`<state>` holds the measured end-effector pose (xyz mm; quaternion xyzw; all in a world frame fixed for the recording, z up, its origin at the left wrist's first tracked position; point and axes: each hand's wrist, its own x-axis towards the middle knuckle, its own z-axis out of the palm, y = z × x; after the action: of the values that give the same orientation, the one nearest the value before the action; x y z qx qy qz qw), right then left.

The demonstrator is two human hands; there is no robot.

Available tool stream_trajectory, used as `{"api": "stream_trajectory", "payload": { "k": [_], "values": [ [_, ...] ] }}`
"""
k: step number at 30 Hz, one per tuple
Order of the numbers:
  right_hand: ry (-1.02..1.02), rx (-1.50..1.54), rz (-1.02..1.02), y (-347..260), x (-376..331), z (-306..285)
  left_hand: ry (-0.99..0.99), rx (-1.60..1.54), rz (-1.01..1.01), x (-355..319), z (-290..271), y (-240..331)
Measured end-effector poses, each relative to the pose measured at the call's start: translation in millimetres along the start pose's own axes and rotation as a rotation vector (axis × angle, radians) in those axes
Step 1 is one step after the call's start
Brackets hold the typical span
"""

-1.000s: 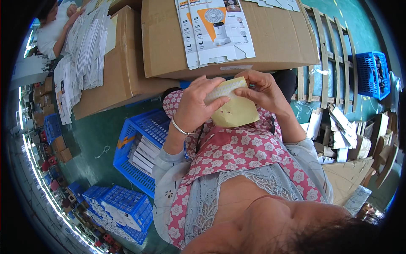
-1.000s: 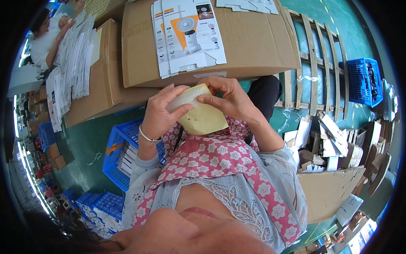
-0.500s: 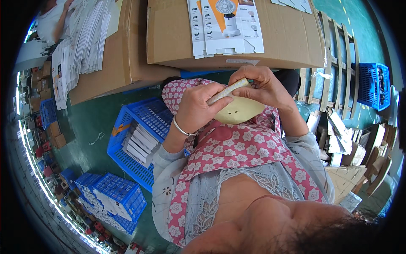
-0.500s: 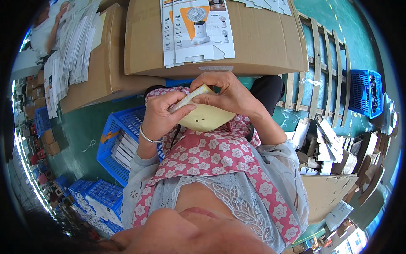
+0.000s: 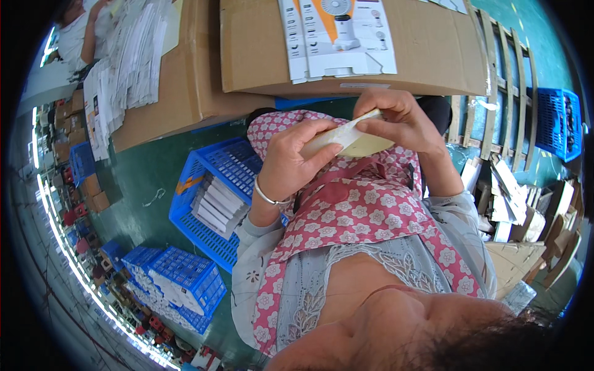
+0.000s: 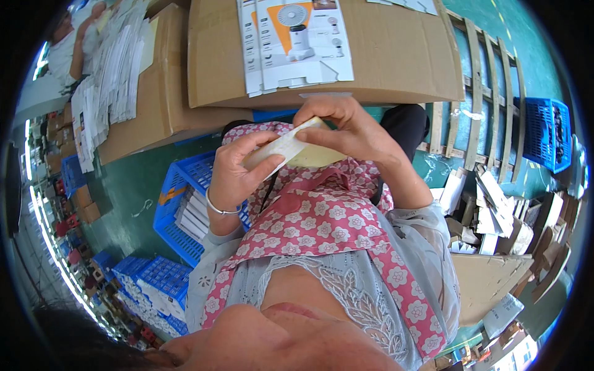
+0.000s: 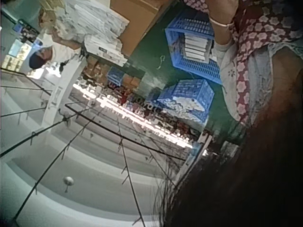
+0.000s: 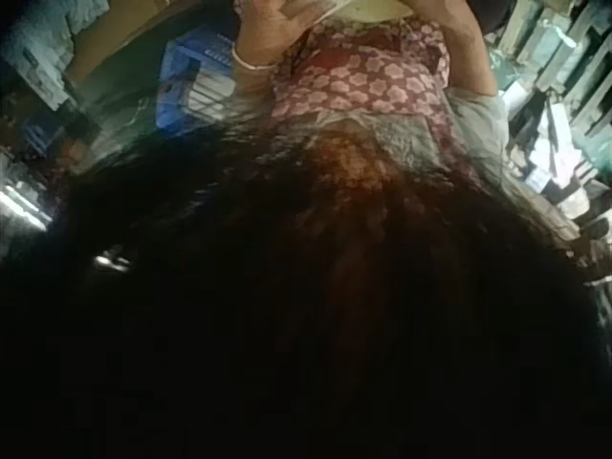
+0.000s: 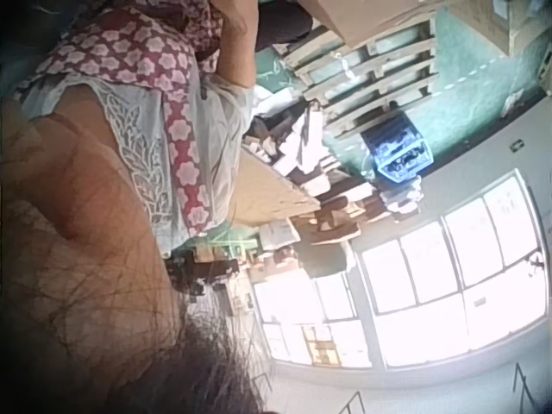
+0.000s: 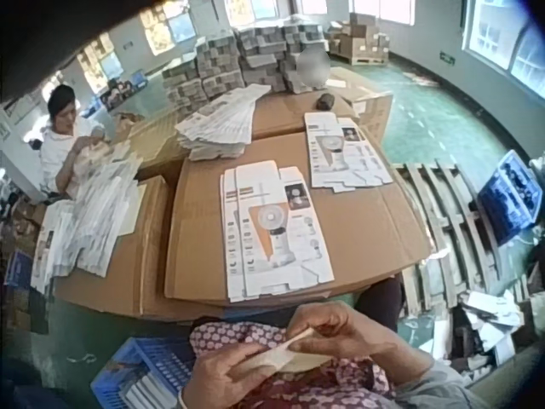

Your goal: The person places stacks of flat cardboard packaging boxes into a plastic crate by hand. The person then peels stickers from a backing sheet and applies them onto the cardboard boxes.

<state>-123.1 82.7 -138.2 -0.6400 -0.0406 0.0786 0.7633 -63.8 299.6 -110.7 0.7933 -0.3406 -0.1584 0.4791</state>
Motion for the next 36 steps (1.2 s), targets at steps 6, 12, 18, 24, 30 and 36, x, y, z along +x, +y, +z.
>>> {"api": "stream_trajectory", "payload": {
  "k": [6, 12, 18, 24, 30, 36],
  "values": [
    [0.04, -0.084, -0.057, 1.3, -0.9, -1.6, 0.071, 0.082, 0.004, -0.2, 1.0, -1.1],
    [0.054, -0.038, -0.08, 1.4, 0.1, -0.8, 0.079, -0.057, -0.089, -3.4, -4.3, -0.4],
    [0.077, -0.096, -0.078, 2.7, -4.1, -5.4, 0.132, 0.039, -0.028, -6.9, -2.9, -3.1],
    [0.121, -0.691, -0.412, -21.7, 11.0, -6.0, 0.07, 0.203, 0.084, -0.1, 0.3, -3.9],
    [-0.131, -0.768, -0.365, -17.8, 14.9, -2.1, 0.024, 0.203, 0.12, 4.7, 1.1, -0.4],
    [-0.1, -0.715, -0.357, -14.7, 9.2, -2.5, 0.045, 0.01, -0.027, -2.5, -5.6, -3.3]
  ]
}}
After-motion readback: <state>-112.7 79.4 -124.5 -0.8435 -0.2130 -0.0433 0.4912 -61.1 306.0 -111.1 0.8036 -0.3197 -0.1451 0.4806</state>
